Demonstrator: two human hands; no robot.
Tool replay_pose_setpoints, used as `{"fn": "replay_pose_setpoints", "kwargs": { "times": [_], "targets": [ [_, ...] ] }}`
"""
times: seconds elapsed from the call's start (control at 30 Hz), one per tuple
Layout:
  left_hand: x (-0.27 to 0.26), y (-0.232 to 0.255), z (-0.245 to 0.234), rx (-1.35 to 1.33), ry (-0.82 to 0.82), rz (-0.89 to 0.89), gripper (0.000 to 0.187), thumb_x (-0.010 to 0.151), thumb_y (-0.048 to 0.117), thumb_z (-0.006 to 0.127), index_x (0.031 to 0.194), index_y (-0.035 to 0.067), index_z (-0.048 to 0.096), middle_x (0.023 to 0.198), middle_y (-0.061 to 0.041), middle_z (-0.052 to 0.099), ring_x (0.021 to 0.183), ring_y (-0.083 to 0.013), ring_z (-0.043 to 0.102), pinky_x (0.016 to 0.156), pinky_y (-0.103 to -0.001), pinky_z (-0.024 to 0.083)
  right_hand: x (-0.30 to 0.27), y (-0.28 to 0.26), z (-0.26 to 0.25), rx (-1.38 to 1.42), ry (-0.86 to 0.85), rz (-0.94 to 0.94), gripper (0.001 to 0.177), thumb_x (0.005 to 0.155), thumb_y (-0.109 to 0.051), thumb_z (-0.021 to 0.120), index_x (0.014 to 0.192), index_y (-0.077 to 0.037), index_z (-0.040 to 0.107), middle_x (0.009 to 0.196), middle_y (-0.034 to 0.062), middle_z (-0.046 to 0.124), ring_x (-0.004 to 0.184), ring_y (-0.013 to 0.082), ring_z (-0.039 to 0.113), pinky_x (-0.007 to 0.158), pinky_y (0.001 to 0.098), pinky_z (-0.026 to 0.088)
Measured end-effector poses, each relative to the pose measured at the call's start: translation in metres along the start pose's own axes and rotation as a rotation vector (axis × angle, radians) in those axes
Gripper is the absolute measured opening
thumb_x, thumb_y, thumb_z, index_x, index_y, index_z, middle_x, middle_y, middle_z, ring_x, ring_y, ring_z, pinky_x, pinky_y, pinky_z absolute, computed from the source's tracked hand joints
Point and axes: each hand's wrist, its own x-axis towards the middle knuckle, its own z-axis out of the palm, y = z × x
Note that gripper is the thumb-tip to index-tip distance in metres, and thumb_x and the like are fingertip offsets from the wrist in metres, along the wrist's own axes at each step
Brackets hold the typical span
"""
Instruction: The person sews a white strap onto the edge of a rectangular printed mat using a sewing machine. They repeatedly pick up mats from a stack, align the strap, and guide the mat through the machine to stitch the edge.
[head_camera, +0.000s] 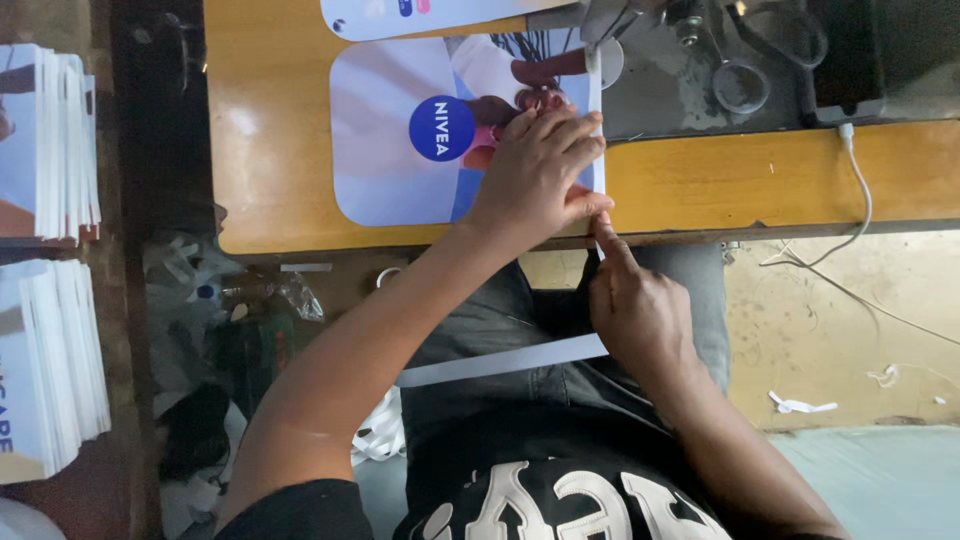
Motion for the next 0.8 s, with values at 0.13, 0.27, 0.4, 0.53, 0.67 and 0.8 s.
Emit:
{"fn": "replay_pose_setpoints", "kwargs": {
  "times": [0.13, 0.27, 0.4, 0.53, 0.67, 0.8],
  "targets": [
    [0.006, -0.005, 0.003, 0.047, 0.032, -0.010, 0.065, 0.084, 0.068, 0.073, 0.122, 0.016, 0.066, 0.137, -0.008, 0.061, 0.129, -0.0324, 0.056, 0.105, -0.057, 0.043, 0.014, -0.005, -0.005, -0.024, 0.046, -0.038, 0.055, 0.097, -0.028, 0.051, 0.152, -0.032, 0.055, 0.063, 0.0167, 0.068, 0.072, 0.0431, 0.071, 0.065, 0.0622, 0.053],
    [0.008, -0.014, 0.007, 0.031, 0.036, 0.031, 0.050, 0.092, 0.056, 0.071, 0.120, 0.016, 0.067, 0.139, -0.009, 0.059, 0.131, -0.0369, 0.053, 0.105, -0.060, 0.044, 0.030, -0.005, -0.007, -0.076, 0.094, -0.080, 0.050, 0.098, -0.027, 0.051, 0.147, -0.030, 0.062, 0.058, 0.0176, 0.066, 0.069, 0.0444, 0.071, 0.061, 0.0604, 0.054],
    [0.004, -0.008, 0.000, 0.024, -0.025, 0.112, 0.029, 0.094, 0.030, 0.072, 0.120, 0.017, 0.069, 0.134, -0.007, 0.063, 0.129, -0.0345, 0.055, 0.102, -0.056, 0.046, 0.041, 0.003, -0.001, -0.095, 0.112, -0.062, 0.048, 0.098, -0.033, 0.052, 0.145, -0.034, 0.063, 0.058, 0.0156, 0.065, 0.072, 0.0440, 0.072, 0.062, 0.0615, 0.053],
    [-0.008, -0.005, 0.002, 0.045, -0.039, 0.114, 0.022, 0.103, 0.030, 0.059, 0.123, 0.022, 0.066, 0.137, -0.002, 0.060, 0.135, -0.0282, 0.050, 0.109, -0.051, 0.038, 0.049, -0.011, -0.013, -0.086, 0.060, -0.014, 0.048, 0.097, -0.029, 0.049, 0.142, -0.030, 0.065, 0.060, 0.0184, 0.067, 0.070, 0.0458, 0.072, 0.065, 0.0609, 0.055],
    [-0.003, -0.014, 0.004, 0.014, -0.036, 0.086, 0.020, 0.106, 0.027, 0.055, 0.118, 0.025, 0.070, 0.134, 0.002, 0.064, 0.133, -0.0244, 0.053, 0.109, -0.048, 0.038, 0.058, -0.012, -0.017, -0.116, 0.070, -0.047, 0.044, 0.099, -0.026, 0.050, 0.139, -0.027, 0.067, 0.060, 0.0167, 0.067, 0.071, 0.0439, 0.073, 0.063, 0.0576, 0.057],
    [0.008, -0.022, 0.012, -0.009, -0.018, 0.042, 0.021, 0.108, 0.030, 0.052, 0.117, 0.026, 0.071, 0.133, 0.002, 0.065, 0.132, -0.0248, 0.055, 0.108, -0.049, 0.040, 0.071, -0.020, -0.022, -0.126, 0.067, -0.057, 0.045, 0.100, -0.024, 0.048, 0.141, -0.024, 0.066, 0.064, 0.0202, 0.069, 0.072, 0.0479, 0.072, 0.065, 0.0612, 0.056]
  ]
}}
